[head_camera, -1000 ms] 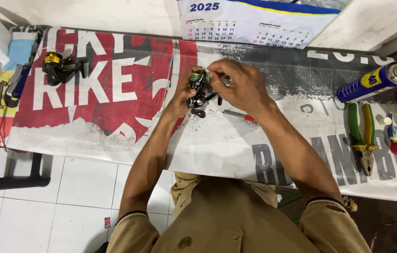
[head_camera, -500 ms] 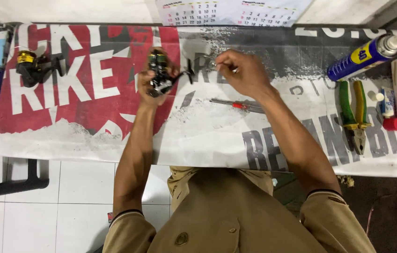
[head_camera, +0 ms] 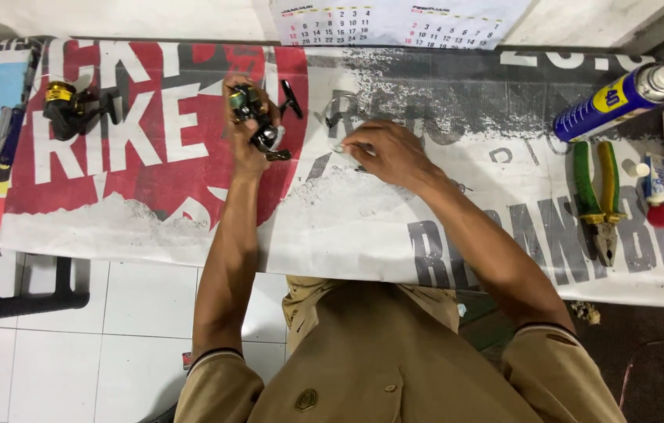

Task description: Disassembling a fishing reel by removing screws and separating the spool and handle from the body.

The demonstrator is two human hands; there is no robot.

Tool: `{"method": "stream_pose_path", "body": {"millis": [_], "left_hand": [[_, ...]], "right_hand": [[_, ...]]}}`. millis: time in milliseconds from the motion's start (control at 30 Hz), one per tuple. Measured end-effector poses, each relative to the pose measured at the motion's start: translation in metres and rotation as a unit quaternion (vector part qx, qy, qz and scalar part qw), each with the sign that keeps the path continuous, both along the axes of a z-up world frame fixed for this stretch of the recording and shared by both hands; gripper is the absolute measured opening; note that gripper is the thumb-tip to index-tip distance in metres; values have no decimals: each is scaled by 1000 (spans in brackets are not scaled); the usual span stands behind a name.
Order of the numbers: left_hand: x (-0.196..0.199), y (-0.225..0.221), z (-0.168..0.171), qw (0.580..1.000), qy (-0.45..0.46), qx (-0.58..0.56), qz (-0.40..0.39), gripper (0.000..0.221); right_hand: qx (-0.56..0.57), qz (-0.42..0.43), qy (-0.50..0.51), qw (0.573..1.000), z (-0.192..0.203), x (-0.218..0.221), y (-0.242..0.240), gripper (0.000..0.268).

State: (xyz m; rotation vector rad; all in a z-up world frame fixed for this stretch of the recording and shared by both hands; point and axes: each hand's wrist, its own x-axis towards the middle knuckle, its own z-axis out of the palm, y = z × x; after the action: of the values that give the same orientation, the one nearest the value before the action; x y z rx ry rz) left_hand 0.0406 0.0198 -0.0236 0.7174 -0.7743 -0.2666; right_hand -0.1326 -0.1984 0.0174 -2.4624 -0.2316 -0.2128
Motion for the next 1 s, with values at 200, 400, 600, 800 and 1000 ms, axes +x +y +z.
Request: {"method": "stream_pose_path", "body": {"millis": [200, 400, 600, 800, 1000], "left_hand": [[-12, -4, 13, 999, 12, 34, -4, 51], [-7, -12, -1, 997, -41, 39, 50, 58], [-9, -13, 8, 990, -92, 48, 97, 54], [-1, -11, 13, 981, -122, 77, 127, 51], [-9, -9, 17, 980, -130, 83, 123, 49]], "right_hand": [[-136, 13, -82, 987, 29, -65, -23, 23], [-171, -32, -43, 984, 27, -109, -29, 33], [-193, -41, -92, 976, 16, -106, -29, 24], [-137, -72, -72, 985, 46, -120, -32, 26], [13, -122, -10, 992, 50, -113, -35, 24]]}}
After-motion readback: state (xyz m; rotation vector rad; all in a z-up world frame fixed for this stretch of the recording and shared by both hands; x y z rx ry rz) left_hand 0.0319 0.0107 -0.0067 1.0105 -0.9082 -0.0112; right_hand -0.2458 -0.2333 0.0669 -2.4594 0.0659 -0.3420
